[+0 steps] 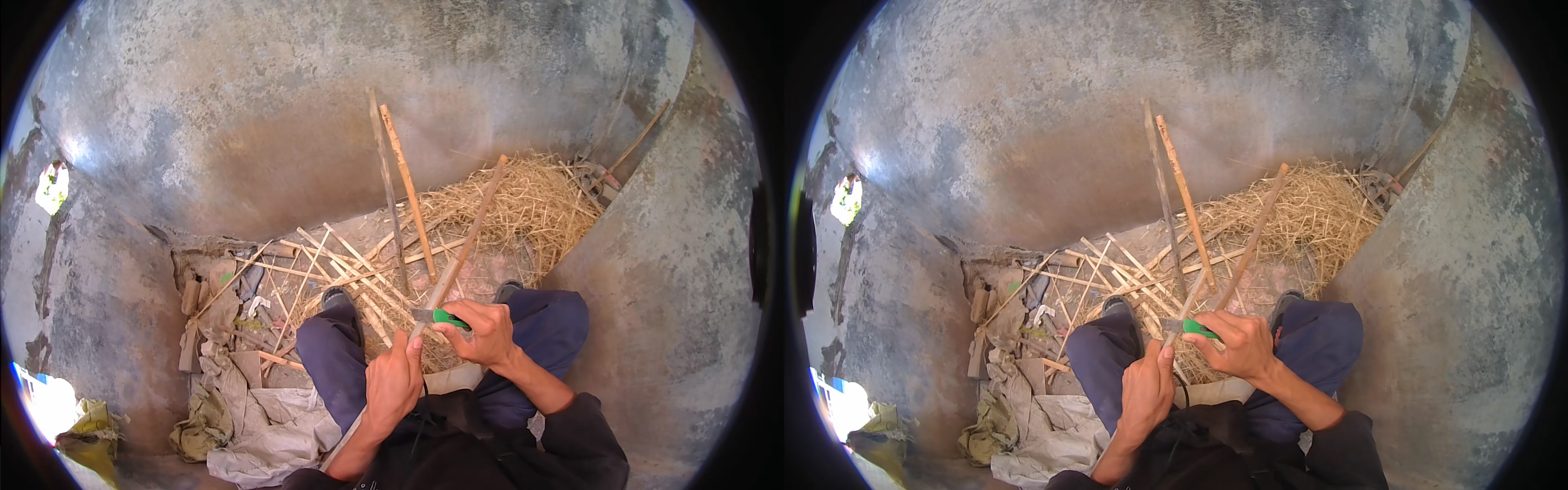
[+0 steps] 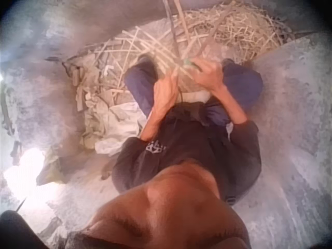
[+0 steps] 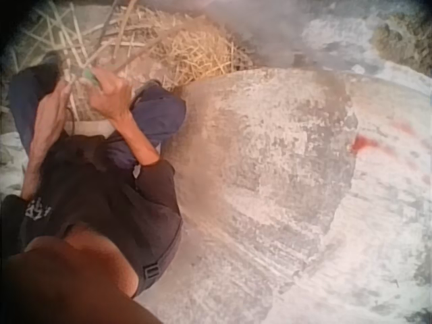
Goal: The person thins a bamboo stick by using a green utility knife to shave layers off the surface while holding the stick in their other hand.
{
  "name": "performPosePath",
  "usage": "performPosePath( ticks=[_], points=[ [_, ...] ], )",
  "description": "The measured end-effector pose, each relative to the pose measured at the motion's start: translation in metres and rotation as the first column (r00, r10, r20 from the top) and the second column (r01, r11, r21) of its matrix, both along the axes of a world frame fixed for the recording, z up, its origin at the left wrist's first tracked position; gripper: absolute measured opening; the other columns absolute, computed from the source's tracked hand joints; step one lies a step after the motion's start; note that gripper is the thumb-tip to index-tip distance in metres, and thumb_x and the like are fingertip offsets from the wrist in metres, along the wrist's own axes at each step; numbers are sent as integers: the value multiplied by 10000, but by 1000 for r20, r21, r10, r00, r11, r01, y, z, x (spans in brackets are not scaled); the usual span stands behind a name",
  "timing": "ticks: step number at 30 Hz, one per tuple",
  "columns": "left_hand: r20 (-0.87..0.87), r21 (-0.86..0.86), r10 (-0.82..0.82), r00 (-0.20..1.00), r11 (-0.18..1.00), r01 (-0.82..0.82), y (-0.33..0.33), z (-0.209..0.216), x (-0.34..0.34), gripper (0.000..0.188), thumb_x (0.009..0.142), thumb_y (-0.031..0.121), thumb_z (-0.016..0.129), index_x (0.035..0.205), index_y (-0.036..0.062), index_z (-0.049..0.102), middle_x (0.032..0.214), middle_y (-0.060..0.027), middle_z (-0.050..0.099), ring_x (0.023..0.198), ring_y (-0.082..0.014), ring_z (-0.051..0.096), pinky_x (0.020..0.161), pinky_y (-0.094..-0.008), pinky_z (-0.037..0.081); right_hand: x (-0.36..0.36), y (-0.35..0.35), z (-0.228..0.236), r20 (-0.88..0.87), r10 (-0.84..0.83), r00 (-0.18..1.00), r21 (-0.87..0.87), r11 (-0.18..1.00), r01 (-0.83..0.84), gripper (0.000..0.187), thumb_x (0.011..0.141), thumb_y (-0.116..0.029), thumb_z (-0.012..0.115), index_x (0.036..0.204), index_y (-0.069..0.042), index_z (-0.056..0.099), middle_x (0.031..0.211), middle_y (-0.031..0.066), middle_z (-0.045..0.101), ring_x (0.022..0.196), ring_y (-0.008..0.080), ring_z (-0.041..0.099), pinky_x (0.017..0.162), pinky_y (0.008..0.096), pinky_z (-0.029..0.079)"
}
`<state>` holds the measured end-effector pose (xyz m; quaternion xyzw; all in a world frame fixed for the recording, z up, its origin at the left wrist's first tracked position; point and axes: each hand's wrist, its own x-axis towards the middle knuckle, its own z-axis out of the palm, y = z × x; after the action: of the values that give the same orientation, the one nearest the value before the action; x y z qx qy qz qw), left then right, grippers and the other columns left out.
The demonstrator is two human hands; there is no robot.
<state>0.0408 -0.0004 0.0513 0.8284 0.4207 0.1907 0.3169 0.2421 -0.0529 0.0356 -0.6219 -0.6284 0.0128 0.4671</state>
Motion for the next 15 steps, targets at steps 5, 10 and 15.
performPosePath(
  ticks=[5, 10, 15],
  points=[
    [48, 39, 29, 998, 999, -31, -1, -1, 0, 305, 1175, 332, 539, 1072, 47, 572, 704, -267, 673, 678, -529, 674, 607, -626, 487, 1, 0, 1, 3, -1, 1000, -6, 1000, 1, 268, 954, -313, 858, 991, -54, 799, 875, 107, 794, 704, 296, 766, 602, 370, 574],
    [127, 6, 16, 992, 1000, -17, 2, -3, 0, 307, 1152, 342, 603, 1088, 42, 613, 677, -247, 658, 662, -515, 670, 590, -594, 476, 3, 0, -3, 2, 5, 1000, 24, 1000, -5, 277, 951, -321, 859, 994, -53, 798, 879, 108, 794, 704, 298, 767, 601, 369, 574],
    [187, -28, 25, 982, 999, -20, 2, 7, 1, 277, 1133, 284, 660, 1099, 10, 688, 675, -203, 640, 611, -419, 674, 581, -474, 475, 4, -4, -2, 11, 23, 1000, 16, 1000, -24, 287, 948, -329, 861, 992, -54, 794, 872, 101, 787, 695, 294, 762, 594, 372, 571]
  ],
)
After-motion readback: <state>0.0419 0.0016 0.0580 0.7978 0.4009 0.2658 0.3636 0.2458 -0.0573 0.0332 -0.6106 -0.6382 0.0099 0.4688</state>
